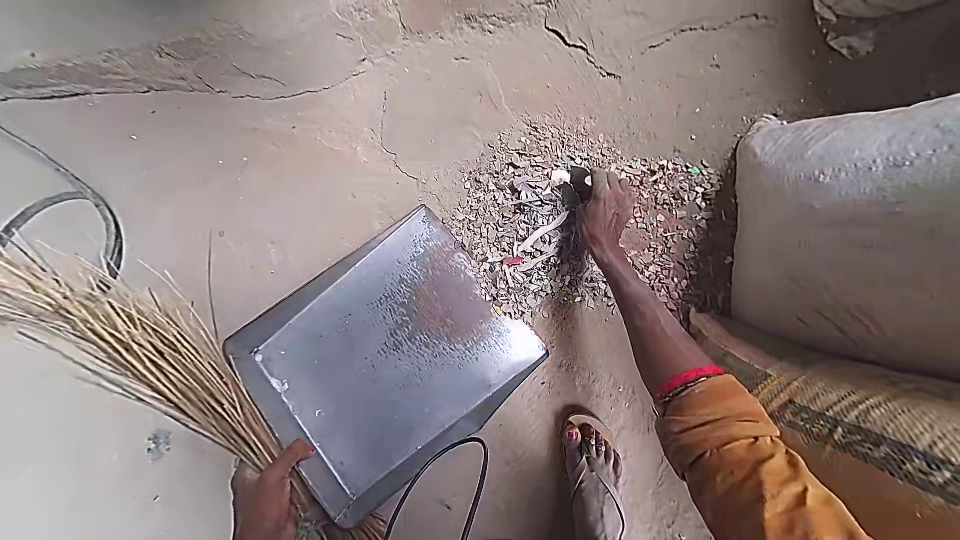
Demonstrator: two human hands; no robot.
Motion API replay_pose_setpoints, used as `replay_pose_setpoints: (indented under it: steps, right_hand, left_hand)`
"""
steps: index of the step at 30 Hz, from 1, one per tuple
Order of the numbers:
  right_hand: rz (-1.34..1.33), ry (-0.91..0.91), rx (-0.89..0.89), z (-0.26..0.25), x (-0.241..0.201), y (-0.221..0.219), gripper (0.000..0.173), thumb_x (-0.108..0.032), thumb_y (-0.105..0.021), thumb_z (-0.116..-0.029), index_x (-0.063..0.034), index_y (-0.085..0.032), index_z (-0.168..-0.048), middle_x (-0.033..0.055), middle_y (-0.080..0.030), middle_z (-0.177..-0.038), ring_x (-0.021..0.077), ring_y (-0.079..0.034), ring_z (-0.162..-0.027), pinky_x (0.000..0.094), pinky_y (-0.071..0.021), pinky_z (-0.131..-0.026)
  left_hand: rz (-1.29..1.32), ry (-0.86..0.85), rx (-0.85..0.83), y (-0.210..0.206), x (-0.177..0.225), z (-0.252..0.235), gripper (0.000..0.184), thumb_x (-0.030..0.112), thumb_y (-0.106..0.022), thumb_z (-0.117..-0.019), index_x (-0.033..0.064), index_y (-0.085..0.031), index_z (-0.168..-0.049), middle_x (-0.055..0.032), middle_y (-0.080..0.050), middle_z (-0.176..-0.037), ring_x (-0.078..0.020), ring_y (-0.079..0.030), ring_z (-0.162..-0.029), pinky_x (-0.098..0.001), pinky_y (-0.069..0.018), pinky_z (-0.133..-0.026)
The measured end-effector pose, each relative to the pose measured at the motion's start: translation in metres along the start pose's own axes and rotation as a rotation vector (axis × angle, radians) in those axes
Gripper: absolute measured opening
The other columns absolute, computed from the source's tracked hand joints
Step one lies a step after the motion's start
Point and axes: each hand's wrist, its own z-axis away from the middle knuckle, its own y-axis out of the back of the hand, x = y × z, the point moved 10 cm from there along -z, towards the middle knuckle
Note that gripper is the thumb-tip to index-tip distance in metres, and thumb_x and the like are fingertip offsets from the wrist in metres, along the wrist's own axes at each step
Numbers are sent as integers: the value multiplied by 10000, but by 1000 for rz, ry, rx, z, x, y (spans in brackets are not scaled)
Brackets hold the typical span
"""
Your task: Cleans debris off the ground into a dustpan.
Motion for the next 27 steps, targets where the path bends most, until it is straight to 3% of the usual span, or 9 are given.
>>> replay_pose_setpoints:
  steps: [4,8,11,13,15,18,20,23,27]
  right_hand:
    - [-74,58,-62,63,-53,-2,306,-10,-582,-944,6,-664,-1238,245,-671,-1162,466,-621,-1109,613,-497,-794]
    - [-180,190,-311,150,-119,-16,390,21,-610,-915,-17,-662,-1299,237,-686,-1151,469,-637,-1082,609,-512,-799]
    - [-250,405,-510,208,-160,-7,419,17,-611,-904,-23,-665,-1318,206,-712,-1168,445,-664,-1114,585,-540,-836]
    - [-290,475,-332,179,-160,13,426,53,-650,-849,-36,-708,-1262,183,-742,-1060,432,-697,-1008,576,-554,-759]
    - [-257,421,-155,98,-138,20,388,63,-618,-876,-56,-706,-1235,180,-723,-1040,431,-663,-977,581,-503,-728]
    - [-95,188,-120,-38,-91,-3,333,-10,-547,-953,-59,-699,-1245,203,-697,-1201,453,-603,-1177,651,-442,-885]
    - [-19,85,-148,-78,-60,-30,301,-89,-580,-975,-67,-689,-1256,220,-666,-1258,462,-566,-1247,689,-411,-958]
    - [7,162,-93,-44,-58,-46,291,-98,-549,-1004,-60,-680,-1261,231,-676,-1217,489,-590,-1186,696,-421,-926]
    - [-14,317,-240,90,-100,-40,427,-12,-604,-940,-29,-629,-1366,257,-668,-1241,523,-609,-1127,678,-470,-882]
  left_hand:
    - [-2,34,-9,-11,-3,16,685,15,-638,-697,-2,-427,-1348,-56,-573,-1064,-42,-610,-847,-248,-550,-675]
    - [11,59,-11,-16,-8,29,697,5,-627,-707,-26,-405,-1366,-74,-561,-1113,-58,-599,-901,-265,-544,-736]
    - [22,73,-12,-17,-14,28,721,-13,-626,-705,-29,-374,-1380,-69,-568,-1081,-55,-620,-878,-273,-560,-715]
    - [11,88,-18,-17,-14,29,773,-8,-625,-715,-34,-346,-1435,-100,-556,-1124,-79,-611,-909,-291,-553,-739]
    - [4,108,-7,-14,-16,34,736,-10,-622,-726,-36,-370,-1416,-98,-557,-1104,-72,-604,-895,-274,-545,-738]
    - [27,132,-10,-18,-18,38,687,-25,-631,-751,-59,-381,-1390,-123,-550,-1092,-100,-594,-890,-299,-540,-742]
    - [27,140,-9,-18,-23,40,712,-19,-643,-743,-56,-371,-1399,-132,-553,-1117,-106,-604,-912,-301,-549,-753]
    - [43,159,1,-17,-26,44,751,-25,-643,-735,-62,-345,-1423,-143,-545,-1147,-112,-596,-937,-301,-540,-780]
    - [81,145,2,-22,-27,40,745,-54,-625,-726,-55,-346,-1416,-118,-542,-1122,-85,-605,-914,-273,-546,-766]
